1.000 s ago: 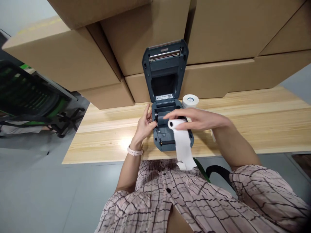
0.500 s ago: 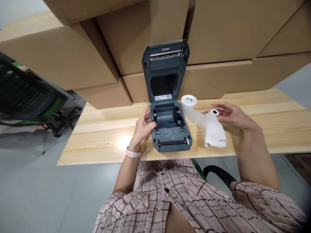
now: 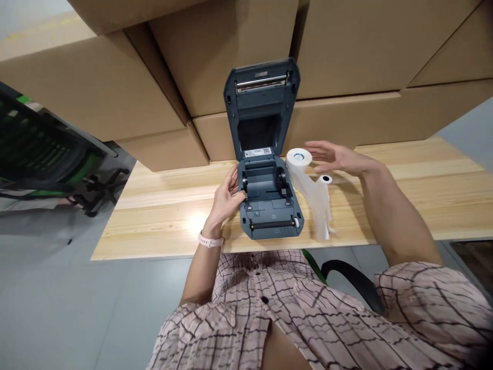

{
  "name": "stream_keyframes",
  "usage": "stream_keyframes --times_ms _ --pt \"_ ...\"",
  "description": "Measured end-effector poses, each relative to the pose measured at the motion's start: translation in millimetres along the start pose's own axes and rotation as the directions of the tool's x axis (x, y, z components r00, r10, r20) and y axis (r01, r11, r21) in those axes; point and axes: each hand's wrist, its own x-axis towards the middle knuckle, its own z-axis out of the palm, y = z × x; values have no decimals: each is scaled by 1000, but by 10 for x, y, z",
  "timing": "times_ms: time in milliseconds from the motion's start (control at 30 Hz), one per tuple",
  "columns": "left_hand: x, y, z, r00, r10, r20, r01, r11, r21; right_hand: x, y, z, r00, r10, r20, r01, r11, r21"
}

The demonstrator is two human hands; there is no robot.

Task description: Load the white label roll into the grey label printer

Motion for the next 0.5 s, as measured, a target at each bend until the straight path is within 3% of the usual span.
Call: stream_keyframes --times_ms 67,167,367,433,500 --pt "1 -3 -8 1000 13 17 -13 1000 -6 236 -87 141 998 30 47 -27 998 -51" --pt "-1 -21 -17 1000 13 19 -12 1000 -13 419 -186 289 998 51 23 -48 993 -111" --pt "-13 -60 -21 1000 -20 0 20 1000 -23 216 -533 292 992 -70 -103 86 984 158" --pt "-14 -66 -25 1000 -21 -6 21 999 -25 163 -782 362 989 -135 -58 142 980 137" --pt "-13 -70 -32 1000 -22 -13 21 999 -23 185 -1065 505 977 -205 66 206 978 -12"
